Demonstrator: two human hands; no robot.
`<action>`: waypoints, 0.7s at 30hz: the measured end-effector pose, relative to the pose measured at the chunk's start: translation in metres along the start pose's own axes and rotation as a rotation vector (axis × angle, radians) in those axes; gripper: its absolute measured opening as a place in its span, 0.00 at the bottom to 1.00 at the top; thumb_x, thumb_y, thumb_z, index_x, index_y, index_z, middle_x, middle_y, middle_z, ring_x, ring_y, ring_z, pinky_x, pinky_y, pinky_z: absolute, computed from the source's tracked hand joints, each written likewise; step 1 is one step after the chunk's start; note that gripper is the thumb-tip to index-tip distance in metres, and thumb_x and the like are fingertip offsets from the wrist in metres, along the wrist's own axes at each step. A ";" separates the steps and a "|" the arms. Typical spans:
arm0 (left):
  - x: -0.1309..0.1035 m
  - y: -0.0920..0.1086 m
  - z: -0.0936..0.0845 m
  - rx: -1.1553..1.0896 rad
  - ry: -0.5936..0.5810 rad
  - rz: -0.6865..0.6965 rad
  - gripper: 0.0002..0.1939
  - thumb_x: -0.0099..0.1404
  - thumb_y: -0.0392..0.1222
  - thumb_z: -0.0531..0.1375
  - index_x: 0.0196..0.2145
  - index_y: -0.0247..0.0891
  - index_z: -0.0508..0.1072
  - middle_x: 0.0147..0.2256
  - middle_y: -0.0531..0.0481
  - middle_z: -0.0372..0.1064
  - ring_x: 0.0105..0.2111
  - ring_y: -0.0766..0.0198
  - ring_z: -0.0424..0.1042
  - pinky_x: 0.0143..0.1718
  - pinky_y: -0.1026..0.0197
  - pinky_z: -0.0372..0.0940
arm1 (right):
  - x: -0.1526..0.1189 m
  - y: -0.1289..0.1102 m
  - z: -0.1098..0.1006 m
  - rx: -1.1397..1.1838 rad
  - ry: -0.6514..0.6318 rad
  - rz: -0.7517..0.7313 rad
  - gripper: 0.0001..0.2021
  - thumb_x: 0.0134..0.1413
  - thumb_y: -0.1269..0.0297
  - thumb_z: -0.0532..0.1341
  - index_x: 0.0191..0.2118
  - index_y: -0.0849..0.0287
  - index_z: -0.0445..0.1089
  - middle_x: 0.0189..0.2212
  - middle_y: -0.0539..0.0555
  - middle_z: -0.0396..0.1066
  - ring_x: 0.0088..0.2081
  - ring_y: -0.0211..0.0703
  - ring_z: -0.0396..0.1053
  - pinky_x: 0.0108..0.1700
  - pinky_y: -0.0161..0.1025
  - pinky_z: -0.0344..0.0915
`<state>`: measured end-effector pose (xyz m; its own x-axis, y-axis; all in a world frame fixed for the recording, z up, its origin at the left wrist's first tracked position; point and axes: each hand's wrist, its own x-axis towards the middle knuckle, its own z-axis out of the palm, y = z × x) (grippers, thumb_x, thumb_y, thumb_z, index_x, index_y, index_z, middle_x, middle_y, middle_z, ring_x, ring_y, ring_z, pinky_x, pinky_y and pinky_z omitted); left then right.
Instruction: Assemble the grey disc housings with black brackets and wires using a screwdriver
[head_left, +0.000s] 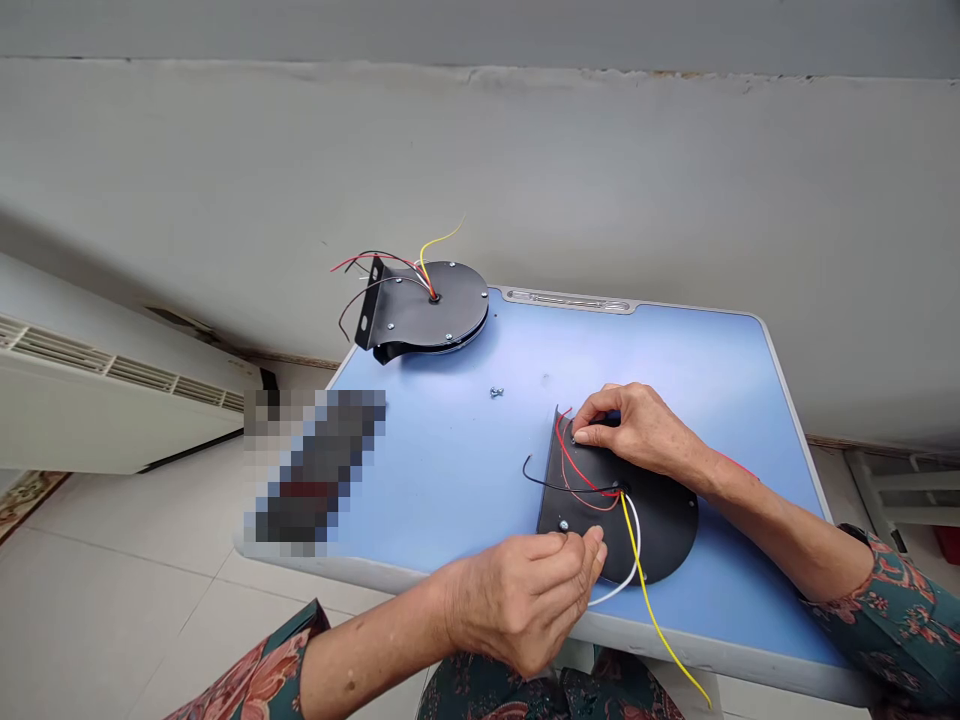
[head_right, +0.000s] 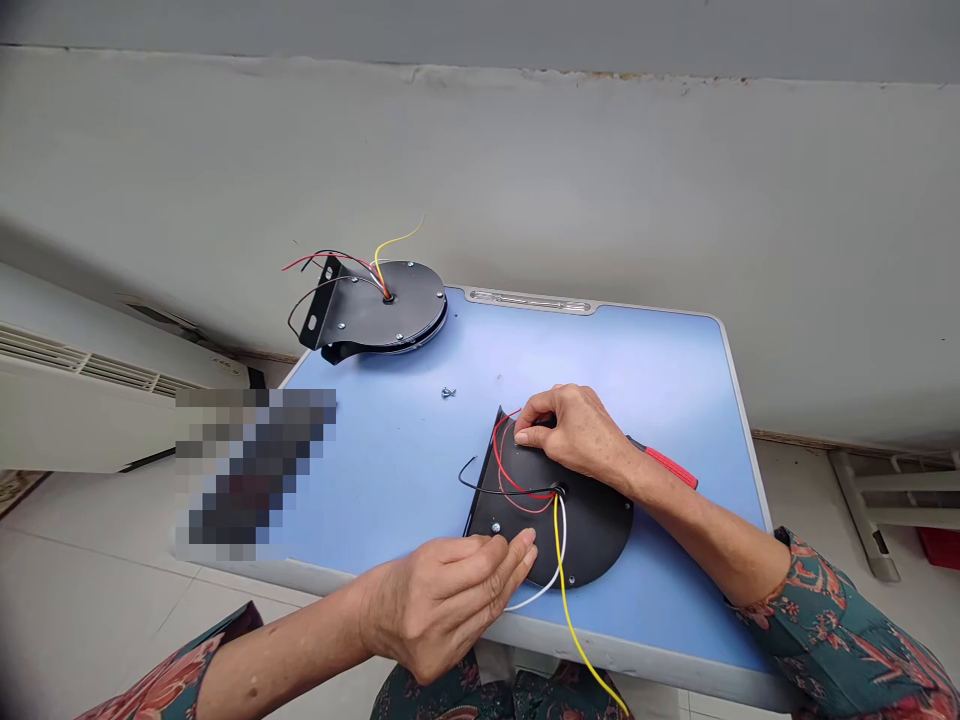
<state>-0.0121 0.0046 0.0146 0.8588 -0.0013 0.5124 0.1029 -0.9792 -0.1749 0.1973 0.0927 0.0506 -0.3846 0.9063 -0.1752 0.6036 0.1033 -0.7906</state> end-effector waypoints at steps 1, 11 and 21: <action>0.000 0.000 0.000 0.004 -0.005 0.003 0.16 0.69 0.30 0.54 0.44 0.17 0.79 0.45 0.25 0.78 0.40 0.55 0.80 0.37 0.59 0.77 | 0.000 -0.001 0.000 -0.002 -0.006 -0.003 0.05 0.53 0.70 0.66 0.30 0.55 0.79 0.32 0.50 0.78 0.40 0.42 0.71 0.45 0.40 0.63; 0.001 0.001 0.003 -0.011 0.026 -0.033 0.17 0.68 0.29 0.52 0.44 0.17 0.79 0.45 0.25 0.78 0.39 0.55 0.80 0.37 0.58 0.76 | 0.003 -0.009 -0.004 0.032 -0.055 0.081 0.06 0.51 0.72 0.66 0.26 0.57 0.76 0.31 0.48 0.79 0.36 0.39 0.73 0.42 0.37 0.64; 0.001 0.000 0.000 -0.013 0.002 -0.027 0.17 0.68 0.29 0.52 0.45 0.16 0.79 0.46 0.26 0.78 0.40 0.54 0.80 0.36 0.59 0.77 | 0.003 -0.007 -0.001 0.006 -0.017 0.051 0.05 0.50 0.72 0.65 0.26 0.57 0.75 0.28 0.48 0.78 0.34 0.39 0.72 0.39 0.37 0.63</action>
<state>-0.0107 0.0042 0.0151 0.8549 0.0248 0.5181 0.1194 -0.9814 -0.1501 0.1926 0.0950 0.0559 -0.3655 0.9032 -0.2250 0.6184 0.0550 -0.7839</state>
